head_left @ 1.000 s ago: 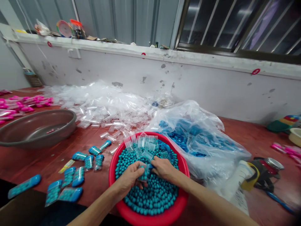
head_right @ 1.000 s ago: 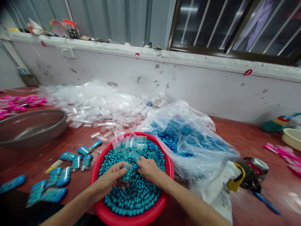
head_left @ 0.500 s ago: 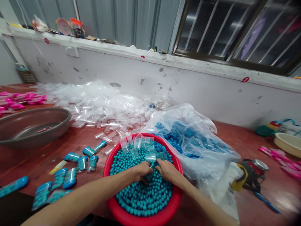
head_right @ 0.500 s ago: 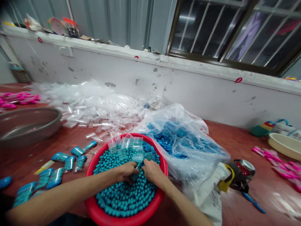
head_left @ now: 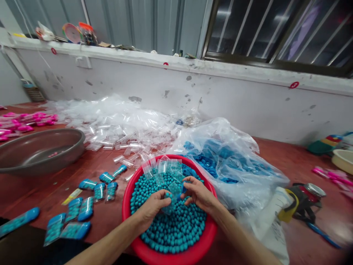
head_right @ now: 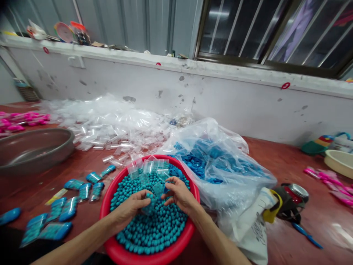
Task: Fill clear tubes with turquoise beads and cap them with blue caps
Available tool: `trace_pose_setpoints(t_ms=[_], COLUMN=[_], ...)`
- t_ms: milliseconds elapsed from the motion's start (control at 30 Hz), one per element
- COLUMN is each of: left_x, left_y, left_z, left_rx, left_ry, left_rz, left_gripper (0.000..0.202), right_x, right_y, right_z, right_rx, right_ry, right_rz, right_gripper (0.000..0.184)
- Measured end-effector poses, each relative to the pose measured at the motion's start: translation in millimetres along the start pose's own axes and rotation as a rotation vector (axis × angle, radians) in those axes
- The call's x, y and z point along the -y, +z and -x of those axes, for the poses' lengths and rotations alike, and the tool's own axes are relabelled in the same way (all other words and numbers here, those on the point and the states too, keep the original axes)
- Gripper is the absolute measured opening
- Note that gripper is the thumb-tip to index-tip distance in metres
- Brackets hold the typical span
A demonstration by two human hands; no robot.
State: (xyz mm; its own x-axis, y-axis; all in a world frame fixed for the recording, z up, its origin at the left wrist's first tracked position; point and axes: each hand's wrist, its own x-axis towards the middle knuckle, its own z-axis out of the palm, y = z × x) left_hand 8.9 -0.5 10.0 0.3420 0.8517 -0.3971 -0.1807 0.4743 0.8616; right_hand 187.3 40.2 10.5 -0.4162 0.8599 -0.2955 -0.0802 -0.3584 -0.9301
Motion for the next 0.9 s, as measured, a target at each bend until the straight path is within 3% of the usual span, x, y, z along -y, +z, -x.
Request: trace_pose_setpoints(t_ms=[133,267,400,500,600,700,800,900], left_x=[-1.5,-0.9,3.4,5.2,6.6,8.9,11.5,13.4], left_y=[-2.8,-6.6,-5.2,-3.4,-5.0,-8.0,-8.5,-6.2], left_z=[9.2,13.7,12.3,10.2,9.2,8.3,6.3,4.0], left_rx=[-0.039,-0.044,-0.028,-0.023,-0.030,0.034,0.062,0.016], left_ry=[0.067,-0.014,0.012,0.060,0.108,0.124,0.147,0.149], left_rz=[0.021,0.013,-0.054,-0.130,-0.170,-0.139,-0.156,-0.255], left_gripper=[0.030,0.034,0.036,0.034,0.032,0.031,0.026,0.022], right_x=[-8.8,-11.1,-3.8,-0.7,-2.2,-5.0,-4.9,-3.2], right_y=[-6.9,-15.7,-0.9,19.7,30.5,27.0,19.8,21.2], right_z=[2.4,12.3,15.2,11.9,10.9,14.7,19.7,22.4], right_rx=[-0.070,-0.014,-0.084,-0.034,0.105,0.219,0.128,0.048], right_ry=[0.035,0.055,-0.156,-0.237,-0.120,-0.065,-0.142,-0.189], right_rz=[0.332,0.569,0.745,0.716,0.523,0.394,0.450,0.549], right_gripper=[0.020,0.011,0.011,0.016,0.018,0.022,0.014,0.012])
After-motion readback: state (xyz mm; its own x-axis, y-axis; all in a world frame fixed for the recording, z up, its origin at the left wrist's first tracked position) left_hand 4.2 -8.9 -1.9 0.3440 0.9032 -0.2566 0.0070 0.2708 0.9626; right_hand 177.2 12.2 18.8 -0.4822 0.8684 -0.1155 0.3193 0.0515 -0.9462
